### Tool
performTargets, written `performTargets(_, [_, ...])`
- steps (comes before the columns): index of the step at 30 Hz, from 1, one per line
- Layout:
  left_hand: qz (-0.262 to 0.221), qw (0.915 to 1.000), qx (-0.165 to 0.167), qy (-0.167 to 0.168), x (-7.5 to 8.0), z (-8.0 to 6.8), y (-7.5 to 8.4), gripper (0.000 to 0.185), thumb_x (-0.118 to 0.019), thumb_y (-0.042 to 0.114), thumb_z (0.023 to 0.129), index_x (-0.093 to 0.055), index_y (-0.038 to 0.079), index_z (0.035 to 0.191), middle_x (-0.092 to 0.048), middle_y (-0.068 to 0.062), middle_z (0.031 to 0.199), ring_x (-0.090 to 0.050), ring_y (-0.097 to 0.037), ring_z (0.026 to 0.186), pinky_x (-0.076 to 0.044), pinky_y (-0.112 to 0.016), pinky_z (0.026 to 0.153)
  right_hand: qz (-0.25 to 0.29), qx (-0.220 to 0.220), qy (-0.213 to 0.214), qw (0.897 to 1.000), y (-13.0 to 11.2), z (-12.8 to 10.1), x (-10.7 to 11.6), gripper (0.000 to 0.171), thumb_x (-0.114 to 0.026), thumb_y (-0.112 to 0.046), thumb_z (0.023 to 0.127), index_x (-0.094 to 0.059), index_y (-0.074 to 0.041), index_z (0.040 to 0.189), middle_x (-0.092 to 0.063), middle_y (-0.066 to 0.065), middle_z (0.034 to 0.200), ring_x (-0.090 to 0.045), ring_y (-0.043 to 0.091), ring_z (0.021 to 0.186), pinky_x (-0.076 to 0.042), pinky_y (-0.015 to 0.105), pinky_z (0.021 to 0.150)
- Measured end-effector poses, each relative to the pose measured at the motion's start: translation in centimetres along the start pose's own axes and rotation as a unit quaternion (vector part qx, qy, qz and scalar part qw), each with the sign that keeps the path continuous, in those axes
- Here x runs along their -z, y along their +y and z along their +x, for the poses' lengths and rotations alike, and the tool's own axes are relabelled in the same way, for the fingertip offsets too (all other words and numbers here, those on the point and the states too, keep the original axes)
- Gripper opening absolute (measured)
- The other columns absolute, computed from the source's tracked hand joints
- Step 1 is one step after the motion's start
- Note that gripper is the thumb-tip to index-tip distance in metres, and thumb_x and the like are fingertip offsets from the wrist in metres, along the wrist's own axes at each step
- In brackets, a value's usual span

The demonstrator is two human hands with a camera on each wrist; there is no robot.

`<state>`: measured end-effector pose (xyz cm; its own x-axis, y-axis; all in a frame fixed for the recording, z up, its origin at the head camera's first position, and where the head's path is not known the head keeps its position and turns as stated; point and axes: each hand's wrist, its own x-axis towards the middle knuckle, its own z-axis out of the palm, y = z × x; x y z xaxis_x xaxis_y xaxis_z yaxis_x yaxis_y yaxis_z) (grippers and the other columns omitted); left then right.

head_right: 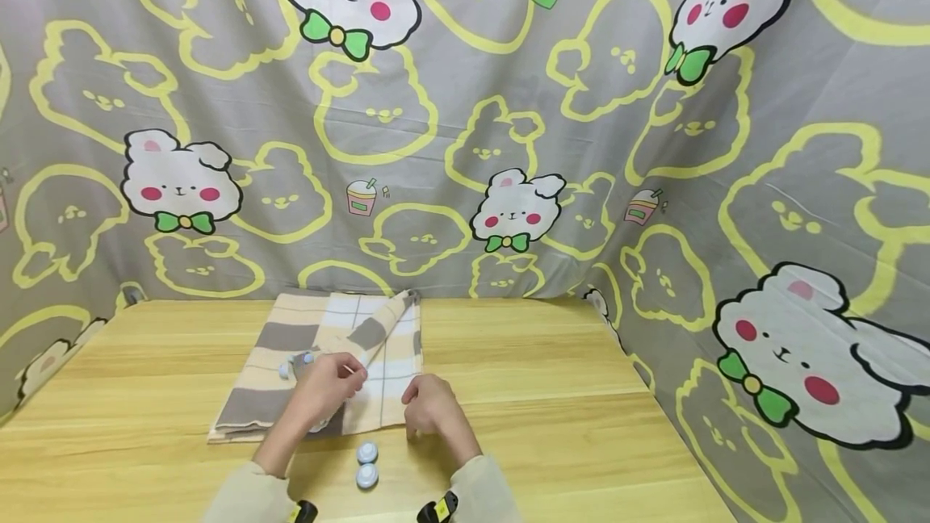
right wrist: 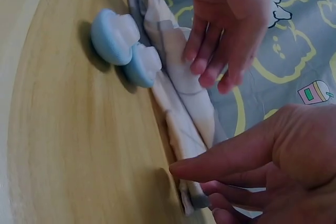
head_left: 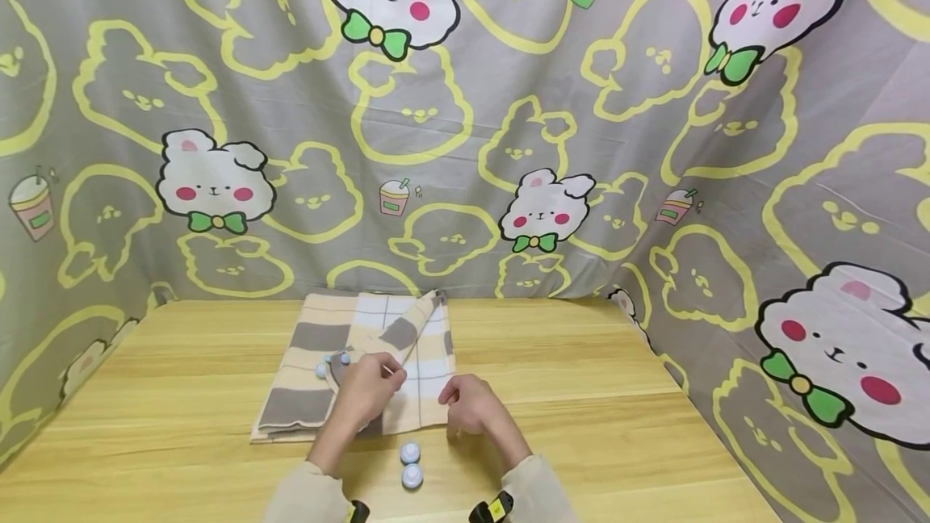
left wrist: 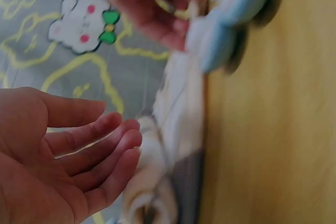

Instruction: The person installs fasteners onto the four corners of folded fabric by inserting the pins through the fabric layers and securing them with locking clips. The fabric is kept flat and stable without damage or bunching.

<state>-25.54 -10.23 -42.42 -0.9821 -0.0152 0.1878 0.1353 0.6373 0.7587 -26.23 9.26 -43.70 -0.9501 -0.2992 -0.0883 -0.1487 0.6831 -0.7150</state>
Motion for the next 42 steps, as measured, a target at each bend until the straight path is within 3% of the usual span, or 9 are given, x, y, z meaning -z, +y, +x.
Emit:
performTargets(5, [0.008,0.999,-0.026,-0.034,-1.9,-0.5,0.6,0.008,-0.072,0.009,0.089,-0.072,0.009,0.081,-0.071,-0.002,0.075,-0.061,-0.014,0.068,-0.049,-0.033,0.064,-0.014,0.017,0.018,1.0,0.2,0.2,-0.2,0.035,-0.065,0.019,0.059,-0.069,-0.001,0.087,-0.055,0.0,0.075,-0.051,0.014,0.071,-0.044,0.026,0.065])
performTargets(10, [-0.007,0.9951,-0.05,-0.085,-3.1,-1.1,1.0,0.008,-0.072,0.008,0.089,-0.072,0.008,0.08,-0.069,0.001,0.074,-0.057,-0.013,0.067,-0.046,-0.031,0.061,-0.007,0.021,0.029,0.999,0.2,0.2,-0.1,0.028,-0.065,0.017,0.062,-0.07,-0.001,0.084,-0.057,0.001,0.072,-0.051,0.014,0.068,-0.043,0.025,0.061])
performTargets(14, [-0.005,0.992,-0.063,-0.109,-3.4,-1.3,1.1,0.003,-0.073,0.007,0.086,-0.074,0.006,0.084,-0.07,-0.002,0.078,-0.059,-0.014,0.071,-0.048,-0.031,0.063,-0.015,0.038,0.048,0.998,0.2,0.1,-0.1,0.018,-0.064,0.01,0.07,-0.073,-0.002,0.081,-0.064,0.002,0.071,-0.053,0.012,0.068,-0.045,0.026,0.062])
performTargets(18, [0.005,0.9899,-0.073,-0.122,-3.4,-1.4,1.1,0.009,-0.077,0.014,0.086,-0.075,0.006,0.087,-0.071,-0.004,0.082,-0.061,-0.016,0.077,-0.05,-0.034,0.067,-0.012,0.044,0.075,0.996,0.3,0.1,0.0,0.003,-0.074,-0.002,0.075,-0.075,-0.005,0.076,-0.07,0.001,0.07,-0.056,0.011,0.069,-0.046,0.027,0.063])
performTargets(23, [0.002,0.9881,-0.077,-0.133,-3.3,-1.6,1.1,0.009,-0.077,0.014,0.087,-0.075,0.006,0.084,-0.068,-0.002,0.076,-0.058,-0.014,0.071,-0.047,-0.031,0.064,-0.002,0.034,0.094,0.995,0.3,0.1,0.2,0.004,-0.078,-0.004,0.077,-0.075,-0.005,0.075,-0.07,0.002,0.071,-0.056,0.012,0.069,-0.046,0.028,0.064])
performTargets(32, [-0.005,0.9906,-0.062,-0.122,-3.4,-1.4,1.0,0.004,-0.074,0.008,0.086,-0.074,0.005,0.084,-0.068,0.0,0.073,-0.056,-0.012,0.068,-0.045,-0.029,0.062,0.014,0.021,0.097,0.995,0.2,0.3,0.5,0.024,-0.059,0.012,0.068,-0.073,-0.002,0.082,-0.064,0.002,0.07,-0.054,0.013,0.067,-0.043,0.025,0.061])
performTargets(42, [-0.002,0.9952,-0.062,-0.075,-3.6,-1.2,1.0,0.006,-0.075,0.012,0.089,-0.076,0.006,0.09,-0.075,-0.004,0.079,-0.064,-0.014,0.071,-0.051,-0.032,0.064,0.069,0.036,0.144,0.986,-0.1,0.6,0.5,0.013,-0.068,0.008,0.078,-0.074,-0.004,0.08,-0.066,0.002,0.069,-0.055,0.011,0.065,-0.045,0.025,0.061])
